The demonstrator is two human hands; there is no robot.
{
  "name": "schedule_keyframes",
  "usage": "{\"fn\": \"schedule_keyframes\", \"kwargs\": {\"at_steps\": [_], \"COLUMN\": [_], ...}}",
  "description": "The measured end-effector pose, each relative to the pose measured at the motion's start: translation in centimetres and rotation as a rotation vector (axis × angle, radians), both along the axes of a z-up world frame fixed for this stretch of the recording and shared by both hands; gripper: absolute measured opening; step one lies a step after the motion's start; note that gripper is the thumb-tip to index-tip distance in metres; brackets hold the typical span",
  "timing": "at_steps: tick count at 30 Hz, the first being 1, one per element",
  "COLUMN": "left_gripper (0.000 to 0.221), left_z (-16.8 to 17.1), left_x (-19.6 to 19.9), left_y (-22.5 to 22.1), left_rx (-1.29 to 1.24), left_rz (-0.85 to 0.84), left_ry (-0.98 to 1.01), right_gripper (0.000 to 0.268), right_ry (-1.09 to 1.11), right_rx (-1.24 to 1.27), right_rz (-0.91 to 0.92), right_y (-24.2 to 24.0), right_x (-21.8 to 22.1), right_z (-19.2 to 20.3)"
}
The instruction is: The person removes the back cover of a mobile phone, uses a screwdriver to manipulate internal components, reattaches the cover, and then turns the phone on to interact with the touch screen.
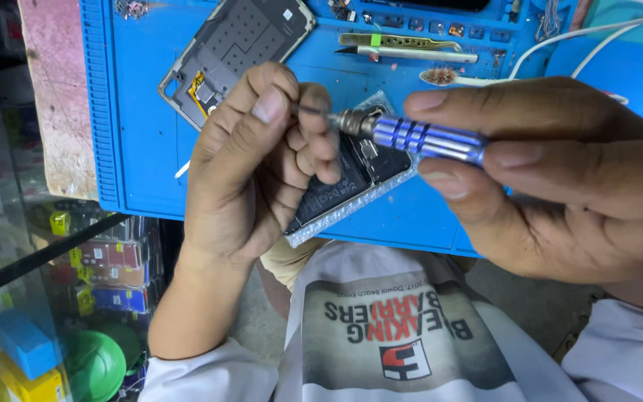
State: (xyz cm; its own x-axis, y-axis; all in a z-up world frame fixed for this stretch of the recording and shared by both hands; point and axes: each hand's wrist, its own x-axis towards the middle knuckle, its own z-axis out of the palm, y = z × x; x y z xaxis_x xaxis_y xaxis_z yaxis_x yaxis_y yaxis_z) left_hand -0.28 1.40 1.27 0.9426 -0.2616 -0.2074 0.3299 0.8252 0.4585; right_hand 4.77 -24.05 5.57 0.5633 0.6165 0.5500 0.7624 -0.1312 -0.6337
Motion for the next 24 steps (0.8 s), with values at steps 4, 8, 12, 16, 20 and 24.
{"fn": "schedule_keyframes", "kwargs": {"at_steps": [4,8,12,16,20,24], "left_gripper": [0.015,0.016,0.017,0.018,0.017,0.014], "left_z": [-0.8,-1.0,-1.1,-1.0,-1.0,-1.5], "left_x": [-0.6,-0.7,-0.6,-0.5,-0.5,-0.5], "left_y": [0.3,0.4,0.2,-0.2,-0.4,-0.7], "left_rx": [0.010,0.077,0.103,0.138,0.144,0.267], "left_rz": [0.024,0.068,0.098,0.111,0.115,0.068], "left_ry": [0.049,0.035,0.016,-0.005,-0.009,-0.035], "right_gripper": [0.045,0.035,0.023,0.027,0.027,0.023], "right_ry": [0.040,-0.050,-0.017,-0.022,-0.041,0.098], "right_rx": [-0.074,-0.036,-0.090,-0.041,-0.133,-0.213], "right_rz": [-0.025,0.068,-0.025,0.022,0.109,-0.104], "right_y": [0.0,0.9,1.4,1.0,-0.1,-0.2], "right_x": [0.0,1.0,-0.1,0.9,2.1,0.2], "right_z": [-0.5,-0.5,0.0,-0.5,-0.2,0.4]}}
